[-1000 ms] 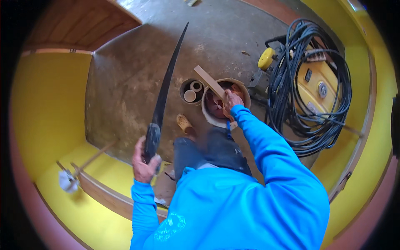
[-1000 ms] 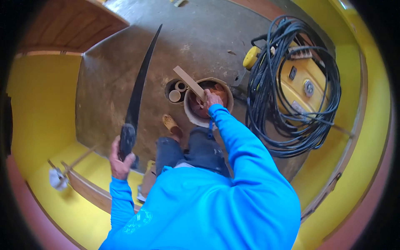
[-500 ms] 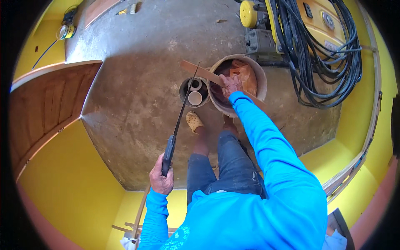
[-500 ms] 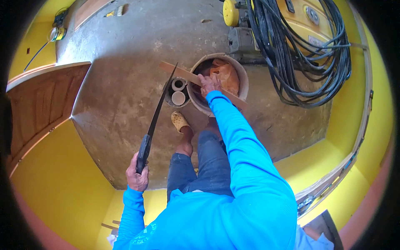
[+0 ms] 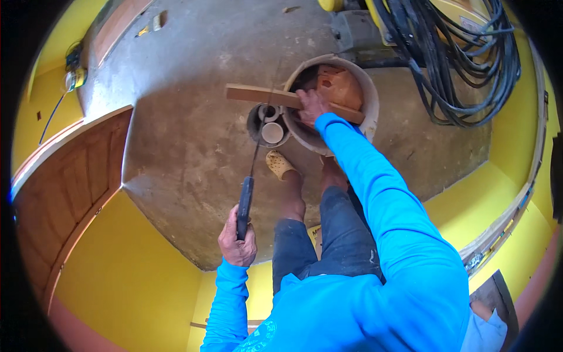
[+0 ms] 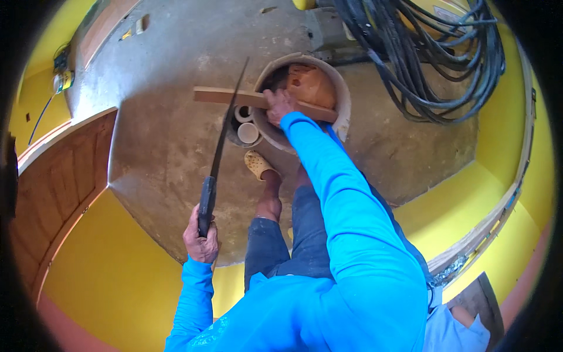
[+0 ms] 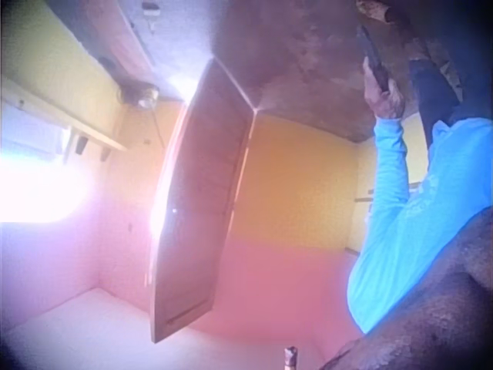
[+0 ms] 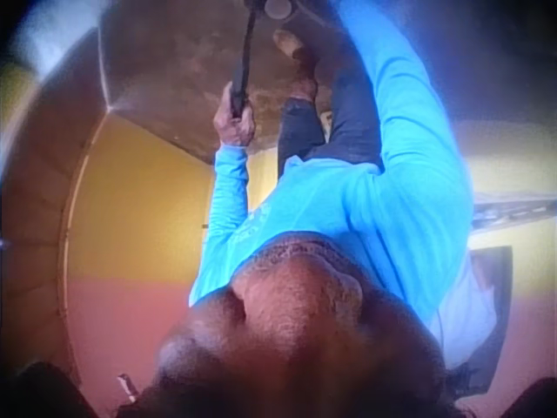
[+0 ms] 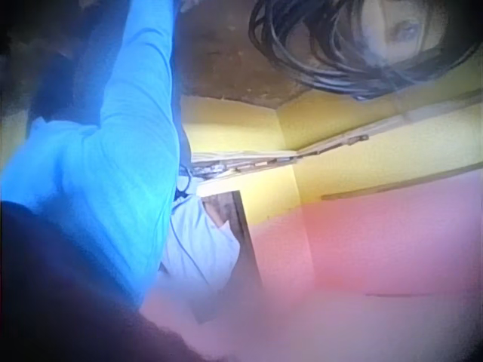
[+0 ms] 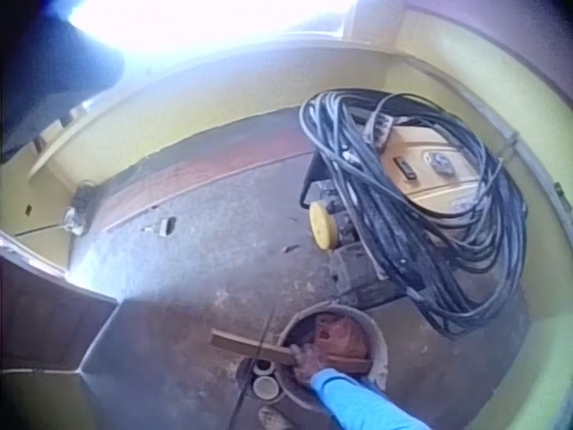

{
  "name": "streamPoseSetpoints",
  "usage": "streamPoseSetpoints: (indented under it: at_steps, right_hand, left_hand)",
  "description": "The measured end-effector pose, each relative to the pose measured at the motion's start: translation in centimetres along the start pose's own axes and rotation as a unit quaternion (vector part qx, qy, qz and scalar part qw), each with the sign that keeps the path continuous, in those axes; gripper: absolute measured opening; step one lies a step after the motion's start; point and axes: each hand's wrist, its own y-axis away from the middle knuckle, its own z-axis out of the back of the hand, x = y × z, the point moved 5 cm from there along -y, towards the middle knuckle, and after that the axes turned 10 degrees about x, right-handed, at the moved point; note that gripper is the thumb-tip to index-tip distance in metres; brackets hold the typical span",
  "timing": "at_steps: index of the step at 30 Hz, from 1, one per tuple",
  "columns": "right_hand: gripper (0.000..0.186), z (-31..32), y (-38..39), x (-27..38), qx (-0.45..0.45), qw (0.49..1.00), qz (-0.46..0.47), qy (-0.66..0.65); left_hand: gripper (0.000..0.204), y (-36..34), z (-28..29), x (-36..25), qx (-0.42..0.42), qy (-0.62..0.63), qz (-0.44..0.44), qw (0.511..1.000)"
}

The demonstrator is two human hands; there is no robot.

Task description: The person saws a piece of wood by hand and then hammers nails into wood pieces to assemble a frame.

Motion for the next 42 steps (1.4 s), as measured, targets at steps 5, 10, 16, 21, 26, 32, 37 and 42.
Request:
streamPoseSetpoints:
  at_steps: [5, 10, 16, 21, 26, 32, 37, 42]
  right_hand:
    - [0.038, 4.2, 0.6, 4.0, 0.133, 0.990, -0.021, 0.052]
    - [0.050, 5.8, -1.2, 1.7, 0.142, 0.990, -0.011, 0.004]
    - [0.053, 6.4, -4.3, 0.4, 0.137, 0.990, -0.028, 0.009]
    - [0.056, 6.2, -4.9, 0.2, 0.136, 0.990, -0.018, 0.031]
    - [0.055, 5.6, -5.9, -0.4, 0.169, 0.984, 0.035, -0.039]
    - [0.055, 6.0, -3.4, 0.1, 0.022, 0.993, 0.018, 0.112]
    - [0.045, 6.2, -1.5, 0.5, -0.125, 0.977, 0.060, 0.161]
    - [0.044, 6.3, -1.8, 0.6, -0.131, 0.982, 0.026, 0.133]
  left_hand:
    - [0.041, 0.4, 1.1, 0.9, -0.040, 0.004, 0.014, 0.999]
    - [0.044, -1.2, 1.3, -0.2, -0.034, 0.020, -0.008, 0.999]
    - [0.044, -2.4, 1.2, -0.8, -0.042, 0.011, -0.006, 0.999]
    - [0.044, -2.8, 1.1, -1.6, -0.023, 0.007, -0.012, 1.000]
    - [0.044, -3.3, 0.9, -1.9, -0.012, 0.011, -0.004, 1.000]
    - [0.041, -3.0, 1.0, -1.8, -0.016, 0.025, 0.003, 1.000]
    - [0.044, -2.7, 0.6, -1.5, -0.016, 0.012, 0.005, 1.000]
    - [0.044, -3.1, 0.4, -2.2, -0.008, 0.004, 0.009, 1.000]
